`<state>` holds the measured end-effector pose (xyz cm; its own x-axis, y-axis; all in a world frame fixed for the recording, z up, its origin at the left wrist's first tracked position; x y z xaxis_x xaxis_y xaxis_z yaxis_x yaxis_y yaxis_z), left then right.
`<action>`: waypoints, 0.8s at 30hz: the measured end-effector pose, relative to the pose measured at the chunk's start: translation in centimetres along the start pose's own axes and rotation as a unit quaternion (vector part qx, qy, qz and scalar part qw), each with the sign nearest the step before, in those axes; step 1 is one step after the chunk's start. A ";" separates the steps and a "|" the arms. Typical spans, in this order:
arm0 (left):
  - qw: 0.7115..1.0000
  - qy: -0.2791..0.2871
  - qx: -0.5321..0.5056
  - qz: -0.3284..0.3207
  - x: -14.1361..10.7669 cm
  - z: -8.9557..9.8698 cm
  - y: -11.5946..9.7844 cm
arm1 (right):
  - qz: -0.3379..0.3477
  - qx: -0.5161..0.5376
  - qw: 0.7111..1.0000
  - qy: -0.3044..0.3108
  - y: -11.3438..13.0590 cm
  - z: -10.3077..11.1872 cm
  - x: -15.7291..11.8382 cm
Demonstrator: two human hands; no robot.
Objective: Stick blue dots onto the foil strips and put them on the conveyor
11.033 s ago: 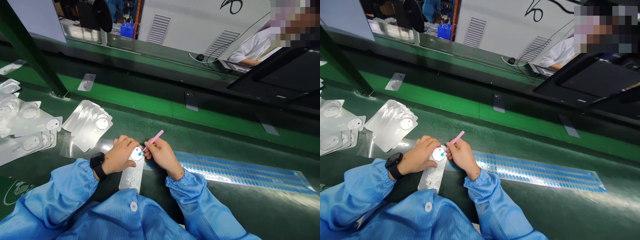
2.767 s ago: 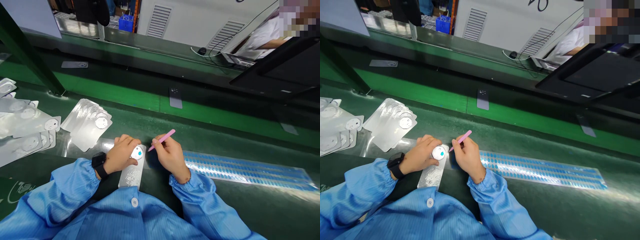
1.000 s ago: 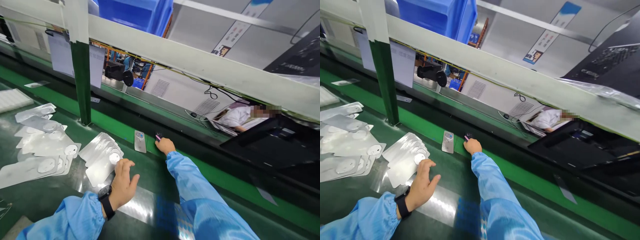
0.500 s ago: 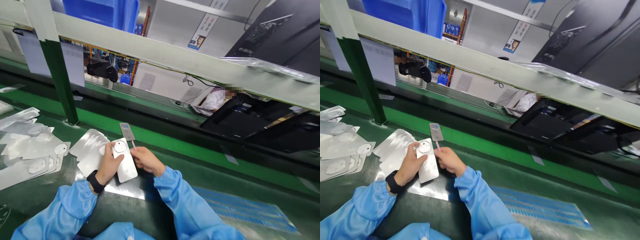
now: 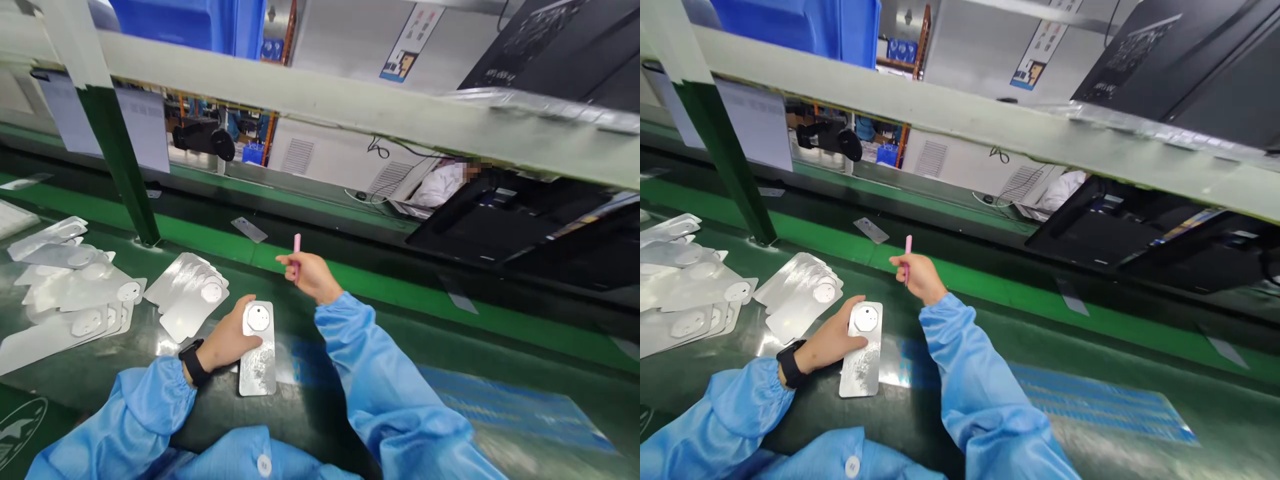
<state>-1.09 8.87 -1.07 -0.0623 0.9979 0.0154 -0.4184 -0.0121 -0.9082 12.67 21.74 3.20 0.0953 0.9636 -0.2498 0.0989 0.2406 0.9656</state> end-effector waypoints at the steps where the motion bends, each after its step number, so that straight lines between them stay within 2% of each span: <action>1: 1.000 0.009 0.015 -0.001 0.0 -0.2 -0.1 | 0.010 0.017 1.000 -0.012 0.5 1.9 -0.7; 4: 0.998 0.036 0.047 0.001 -0.2 -0.9 -0.5 | 0.084 0.054 0.994 -0.044 1.6 7.2 -3.8; 7: 0.996 0.067 0.062 0.012 -0.3 -1.4 -1.2 | 0.066 -0.005 0.998 -0.021 -0.7 9.5 -7.1; 10: 0.992 0.103 0.073 0.004 -0.2 -1.9 -2.2 | 0.009 -0.082 0.996 0.023 -4.6 9.5 -9.5; 13: 0.985 0.143 0.099 -0.011 -0.3 -2.6 -2.7 | -0.007 -0.124 0.991 0.053 -7.2 8.9 -10.2; 15: 0.980 0.155 0.125 -0.017 -0.3 -3.1 -2.5 | 0.006 -0.132 0.990 0.052 -7.8 8.5 -9.9; 19: 0.970 0.141 0.190 -0.061 -0.5 -3.8 -2.0 | 0.042 -0.186 0.982 -0.004 -7.6 8.5 -8.3; 24: 0.945 0.156 0.251 -0.142 -1.2 -4.7 -2.0 | 0.010 -0.214 0.977 -0.010 -8.9 8.5 -7.2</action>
<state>4.10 8.00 -1.26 0.3545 0.9344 0.0344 -0.7605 0.3095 -0.5709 19.48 11.65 -4.18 0.1135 0.9670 -0.2281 -0.3262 0.2531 0.9108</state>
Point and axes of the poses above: each hand's wrist, its own x-axis towards the middle knuckle, its own z-axis out of the back of the hand, y = z × x, the point moved 9 cm from there along x, towards the middle knuckle, and after that the axes turned 14 degrees about -y, right-handed, at the moved point
